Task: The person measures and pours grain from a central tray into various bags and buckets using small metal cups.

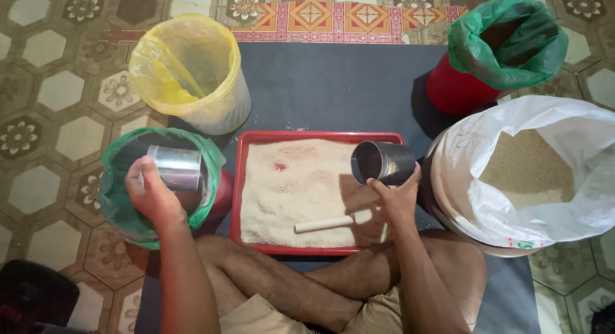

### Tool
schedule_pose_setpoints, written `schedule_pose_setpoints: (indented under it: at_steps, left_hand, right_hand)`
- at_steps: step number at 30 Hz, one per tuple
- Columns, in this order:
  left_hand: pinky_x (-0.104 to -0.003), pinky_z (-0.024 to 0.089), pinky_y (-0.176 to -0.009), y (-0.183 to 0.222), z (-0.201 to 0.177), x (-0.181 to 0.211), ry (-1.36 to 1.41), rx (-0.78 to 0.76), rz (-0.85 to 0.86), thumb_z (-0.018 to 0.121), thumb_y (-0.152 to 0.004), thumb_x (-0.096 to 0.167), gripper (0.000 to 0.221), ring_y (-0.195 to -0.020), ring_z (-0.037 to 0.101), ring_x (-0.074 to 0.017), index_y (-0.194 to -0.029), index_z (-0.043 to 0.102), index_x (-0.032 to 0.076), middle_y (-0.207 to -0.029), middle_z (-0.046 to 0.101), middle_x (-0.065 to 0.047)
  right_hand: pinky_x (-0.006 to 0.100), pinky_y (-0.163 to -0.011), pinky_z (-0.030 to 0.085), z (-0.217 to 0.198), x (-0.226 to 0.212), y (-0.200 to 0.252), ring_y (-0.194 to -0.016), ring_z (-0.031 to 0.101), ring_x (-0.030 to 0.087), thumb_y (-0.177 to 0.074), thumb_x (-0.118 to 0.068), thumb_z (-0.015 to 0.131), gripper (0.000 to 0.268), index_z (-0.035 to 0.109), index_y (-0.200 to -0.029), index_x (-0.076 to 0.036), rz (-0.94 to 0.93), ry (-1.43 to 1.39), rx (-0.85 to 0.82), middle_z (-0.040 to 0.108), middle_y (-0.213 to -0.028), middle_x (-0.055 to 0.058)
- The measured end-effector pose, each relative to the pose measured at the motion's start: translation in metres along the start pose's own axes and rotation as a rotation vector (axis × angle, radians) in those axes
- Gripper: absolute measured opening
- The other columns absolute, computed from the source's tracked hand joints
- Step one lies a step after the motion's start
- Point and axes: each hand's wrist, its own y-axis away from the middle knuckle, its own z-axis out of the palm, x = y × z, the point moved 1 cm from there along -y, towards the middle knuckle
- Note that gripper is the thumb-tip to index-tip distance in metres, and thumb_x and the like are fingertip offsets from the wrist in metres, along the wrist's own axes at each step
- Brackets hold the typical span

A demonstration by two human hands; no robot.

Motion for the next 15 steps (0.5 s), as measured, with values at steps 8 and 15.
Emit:
schedule_pose_setpoints:
  at_steps: [8,15]
  left_hand:
    - [-0.038,0.06,-0.1,-0.012,-0.006,-0.023,0.003,0.014,-0.082,0.079,-0.093,0.062,0.049,-0.129,0.059,-0.0242,-0.129,0.067,0.031,-0.137,0.06,-0.01]
    - [-0.042,0.046,-0.106,0.019,-0.007,0.01,0.01,-0.093,0.246,0.063,-0.108,0.046,0.043,-0.12,0.061,-0.0311,-0.124,0.07,0.007,-0.122,0.066,-0.021]
  right_hand:
    - [0.049,-0.121,0.028,0.0,-0.001,0.0,-0.144,0.036,0.049,-0.055,-0.03,0.101,0.136,0.019,-0.161,-0.001,0.018,0.038,-0.01,0.036,-0.15,0.04]
    - [0.053,-0.119,0.03,0.002,0.026,-0.01,-0.141,0.041,0.049,-0.057,-0.032,0.102,0.134,0.021,-0.159,0.0,-0.025,0.07,0.015,0.039,-0.147,0.038]
